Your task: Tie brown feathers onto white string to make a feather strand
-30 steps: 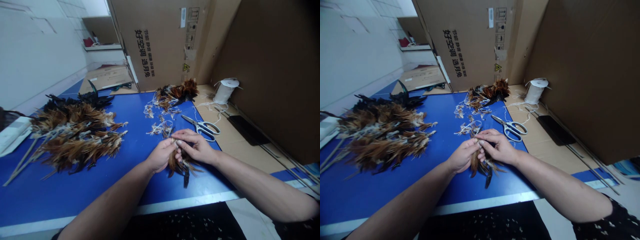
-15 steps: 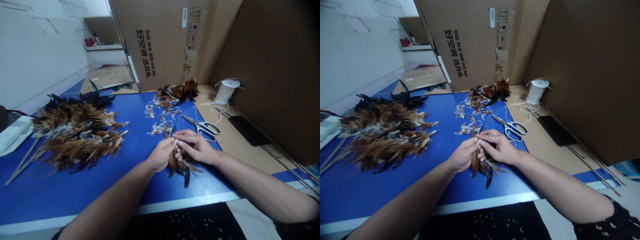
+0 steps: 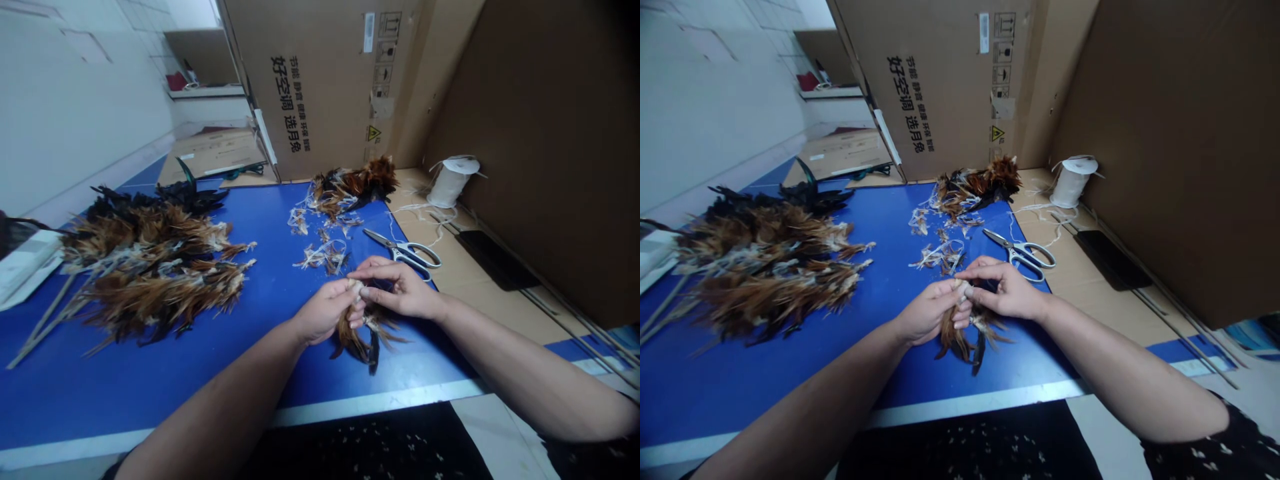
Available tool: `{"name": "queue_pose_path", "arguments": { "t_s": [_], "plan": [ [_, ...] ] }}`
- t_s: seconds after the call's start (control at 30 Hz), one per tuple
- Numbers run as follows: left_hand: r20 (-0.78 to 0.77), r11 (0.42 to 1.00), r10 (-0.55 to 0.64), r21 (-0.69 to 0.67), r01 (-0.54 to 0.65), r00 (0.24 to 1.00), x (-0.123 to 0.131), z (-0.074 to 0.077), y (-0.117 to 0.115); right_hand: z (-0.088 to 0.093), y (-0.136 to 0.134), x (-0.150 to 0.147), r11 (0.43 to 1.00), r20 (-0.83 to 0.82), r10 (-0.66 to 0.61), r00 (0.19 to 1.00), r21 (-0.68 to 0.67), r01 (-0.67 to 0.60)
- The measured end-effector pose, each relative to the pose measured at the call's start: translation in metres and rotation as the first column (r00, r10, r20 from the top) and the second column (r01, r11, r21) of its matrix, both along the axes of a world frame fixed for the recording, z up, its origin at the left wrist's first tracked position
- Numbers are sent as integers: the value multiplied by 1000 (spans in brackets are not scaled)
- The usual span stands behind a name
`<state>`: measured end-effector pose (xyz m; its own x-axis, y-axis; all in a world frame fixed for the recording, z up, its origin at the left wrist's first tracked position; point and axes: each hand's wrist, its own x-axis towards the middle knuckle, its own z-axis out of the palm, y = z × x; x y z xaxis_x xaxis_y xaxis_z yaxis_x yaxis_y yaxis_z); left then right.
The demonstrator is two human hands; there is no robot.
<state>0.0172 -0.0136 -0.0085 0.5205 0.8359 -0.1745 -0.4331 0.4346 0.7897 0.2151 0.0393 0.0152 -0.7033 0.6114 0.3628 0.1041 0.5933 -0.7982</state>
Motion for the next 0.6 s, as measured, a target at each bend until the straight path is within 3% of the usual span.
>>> {"name": "queue_pose_path", "arguments": {
  "t_s": [0.3, 0.6],
  "plan": [
    [30, 998, -64, -6, 64, 997, -4, -4, 1, -4, 0, -4, 993, -22, -92, 996, 71, 93],
    [1, 1000, -20, 16, 20, 1000, -4, -6, 2, -2, -1, -2, 995, -25, -104, 994, -4, 104]
  ]
}}
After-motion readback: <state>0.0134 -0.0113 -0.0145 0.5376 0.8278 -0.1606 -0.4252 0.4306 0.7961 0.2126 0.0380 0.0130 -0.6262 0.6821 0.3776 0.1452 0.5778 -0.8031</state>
